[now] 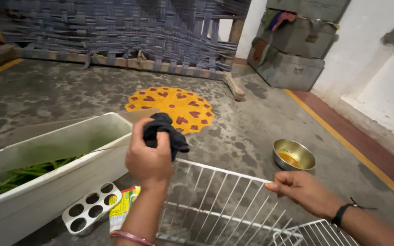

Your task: The person wipes a white metal dish rack with a dark cloth, cleaning the frame and grid sections. The person then places the cleaned rack onto a red metal stand.

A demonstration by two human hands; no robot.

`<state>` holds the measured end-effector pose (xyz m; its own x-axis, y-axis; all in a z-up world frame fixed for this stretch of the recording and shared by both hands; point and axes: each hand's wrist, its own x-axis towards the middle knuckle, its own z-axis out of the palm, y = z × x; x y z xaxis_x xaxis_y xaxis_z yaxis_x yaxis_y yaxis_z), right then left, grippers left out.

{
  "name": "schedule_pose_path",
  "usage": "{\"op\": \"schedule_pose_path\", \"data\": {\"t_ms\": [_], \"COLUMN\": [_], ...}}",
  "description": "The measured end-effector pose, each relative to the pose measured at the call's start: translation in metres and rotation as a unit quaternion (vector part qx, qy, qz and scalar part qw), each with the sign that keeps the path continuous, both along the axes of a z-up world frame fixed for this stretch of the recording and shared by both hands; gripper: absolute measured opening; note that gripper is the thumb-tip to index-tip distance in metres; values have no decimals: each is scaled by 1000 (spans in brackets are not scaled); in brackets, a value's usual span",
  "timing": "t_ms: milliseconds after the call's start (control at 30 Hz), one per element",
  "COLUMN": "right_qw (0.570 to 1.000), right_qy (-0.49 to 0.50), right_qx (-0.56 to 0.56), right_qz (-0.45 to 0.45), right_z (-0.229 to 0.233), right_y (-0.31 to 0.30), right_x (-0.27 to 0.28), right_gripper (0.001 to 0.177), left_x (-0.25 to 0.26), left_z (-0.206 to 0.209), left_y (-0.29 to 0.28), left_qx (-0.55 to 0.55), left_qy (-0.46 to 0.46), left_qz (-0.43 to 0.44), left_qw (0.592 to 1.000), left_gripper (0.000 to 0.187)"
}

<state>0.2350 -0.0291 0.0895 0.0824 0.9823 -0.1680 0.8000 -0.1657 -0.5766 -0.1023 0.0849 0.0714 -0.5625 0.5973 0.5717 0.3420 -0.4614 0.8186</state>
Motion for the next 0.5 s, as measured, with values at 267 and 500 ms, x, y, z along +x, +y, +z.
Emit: {"op": "schedule_pose_path", "data": {"t_ms": [267, 500], "right_qw": [993, 993], "right_qy": [-66, -68], "right_qx": [87, 97], "right_qz": [51, 28], "right_z": [8, -11], "right_y": [-16, -9], "right_x": [-60, -68], "right_gripper": [44, 29], "left_x": [42, 89], "left_z": [16, 10], "left_y": [-36, -95], "left_qx": [30, 121], "left_qy": [95, 300], "left_qz": [-41, -205], "left_qw": [994, 924], "left_gripper": [33, 50]}}
